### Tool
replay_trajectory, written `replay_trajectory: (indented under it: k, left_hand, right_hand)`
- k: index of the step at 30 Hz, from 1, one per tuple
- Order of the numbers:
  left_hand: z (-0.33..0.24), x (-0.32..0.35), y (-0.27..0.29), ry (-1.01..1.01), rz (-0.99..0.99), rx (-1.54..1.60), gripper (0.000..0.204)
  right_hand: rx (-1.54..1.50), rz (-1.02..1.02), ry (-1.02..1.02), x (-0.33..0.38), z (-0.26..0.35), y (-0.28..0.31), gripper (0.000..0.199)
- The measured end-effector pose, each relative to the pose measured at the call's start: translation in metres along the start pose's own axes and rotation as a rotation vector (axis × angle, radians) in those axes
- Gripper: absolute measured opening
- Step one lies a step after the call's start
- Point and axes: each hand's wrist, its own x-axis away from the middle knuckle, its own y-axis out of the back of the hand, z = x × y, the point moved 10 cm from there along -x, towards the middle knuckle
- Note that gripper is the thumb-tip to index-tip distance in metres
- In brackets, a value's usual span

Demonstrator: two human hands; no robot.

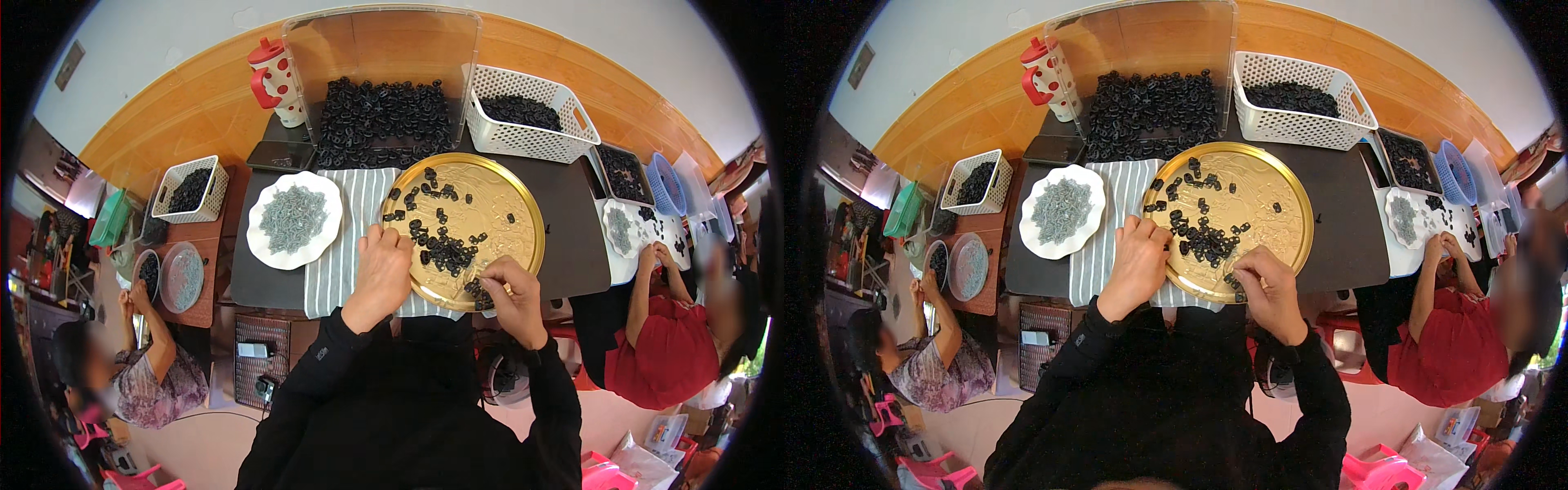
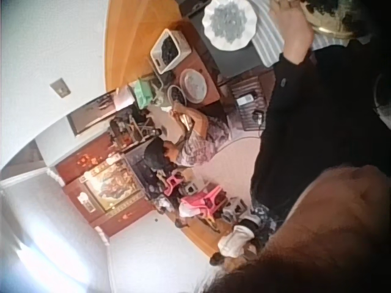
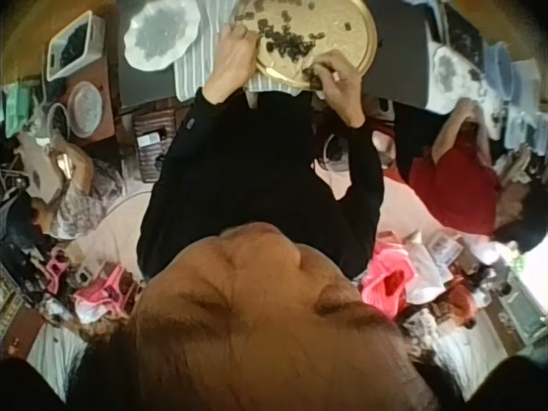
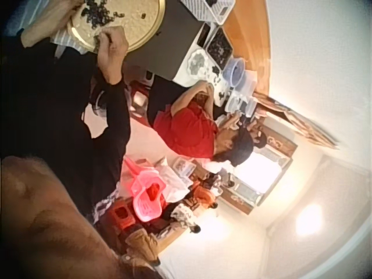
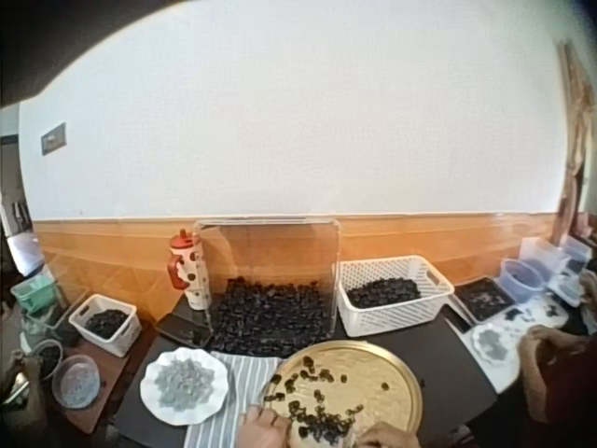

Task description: The person repeatedly picks up small black plastic pieces from a round tray and assembles them together by hand.

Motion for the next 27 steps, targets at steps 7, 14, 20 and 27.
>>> replay_trajectory:
  k: [7,14,20,27]
  left_hand:
    - [0.004,-0.008,-0.006,0.020,0.139,-0.081,0.010]
    - [-0.024,0.008,0.025,-0.169,-0.053,0.402,0.008]
    - [-0.008,0.025,0.005,0.075,0.046,0.989,0.006]
    - [0.017,0.050,-0.032,0.469,0.138,1.600,0.007]
  right_hand:
    - [-0.143,-0.083,-0.109,0.010,-0.010,-0.006,0.004]
    - [-0.370,-0.112,-0.250,0.018,-0.025,-0.025,0.003]
    - [-0.445,-0.126,-0.212,0.009,-0.015,-0.058,0.005]
    - [-0.398,-0.240,-0.126,0.006,-0.004,-0.083,0.006]
